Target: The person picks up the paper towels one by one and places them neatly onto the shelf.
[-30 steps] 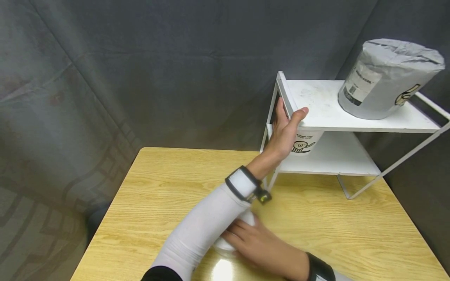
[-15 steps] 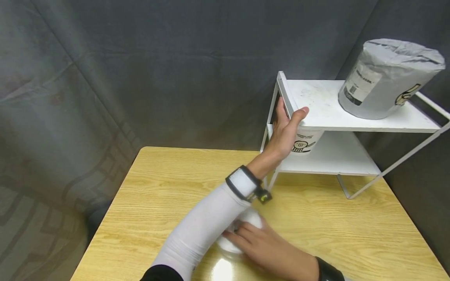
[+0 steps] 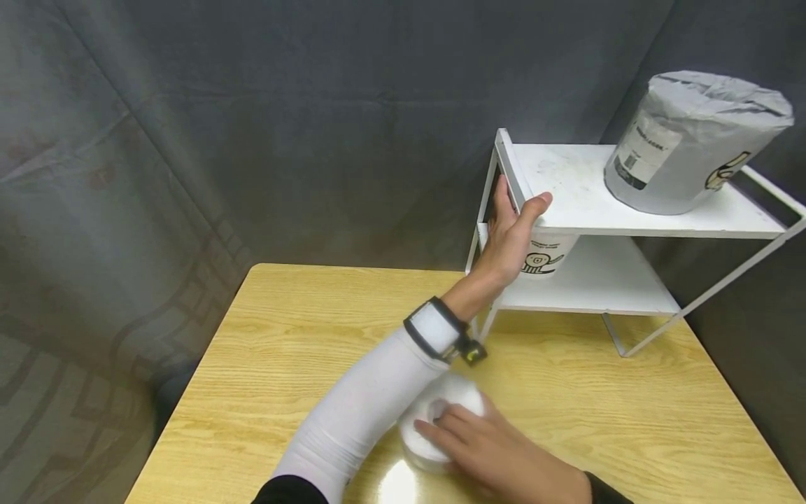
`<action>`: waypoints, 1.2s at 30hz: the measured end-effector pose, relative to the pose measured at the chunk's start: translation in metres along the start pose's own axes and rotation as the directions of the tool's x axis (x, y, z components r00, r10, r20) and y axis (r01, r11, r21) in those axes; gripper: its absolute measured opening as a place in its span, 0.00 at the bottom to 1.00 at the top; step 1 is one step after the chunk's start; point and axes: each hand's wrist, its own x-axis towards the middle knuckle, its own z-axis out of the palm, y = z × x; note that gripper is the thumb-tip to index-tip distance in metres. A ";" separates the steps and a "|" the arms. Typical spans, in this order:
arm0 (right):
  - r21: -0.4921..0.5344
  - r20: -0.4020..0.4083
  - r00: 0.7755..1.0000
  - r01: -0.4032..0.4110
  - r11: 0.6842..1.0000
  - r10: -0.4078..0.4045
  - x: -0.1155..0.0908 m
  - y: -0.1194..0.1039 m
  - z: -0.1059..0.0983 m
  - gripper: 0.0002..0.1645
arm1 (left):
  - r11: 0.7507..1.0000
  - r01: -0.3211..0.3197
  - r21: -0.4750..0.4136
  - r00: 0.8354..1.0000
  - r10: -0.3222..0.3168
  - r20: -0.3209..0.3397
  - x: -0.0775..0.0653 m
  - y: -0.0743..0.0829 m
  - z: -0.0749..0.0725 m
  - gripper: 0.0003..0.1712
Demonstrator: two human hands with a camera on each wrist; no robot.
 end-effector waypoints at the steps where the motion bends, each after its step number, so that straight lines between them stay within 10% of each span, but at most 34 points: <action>1: 0.014 0.002 1.000 -0.005 1.000 0.005 -0.002 0.000 0.000 0.53 | 1.000 0.001 0.001 1.000 -0.001 0.001 0.000 0.000 0.000 0.55; 36: 0.027 -0.056 0.991 -0.121 0.992 0.122 -0.042 0.010 -0.004 0.54 | 1.000 -0.004 0.011 1.000 0.004 0.001 0.000 0.000 -0.001 0.56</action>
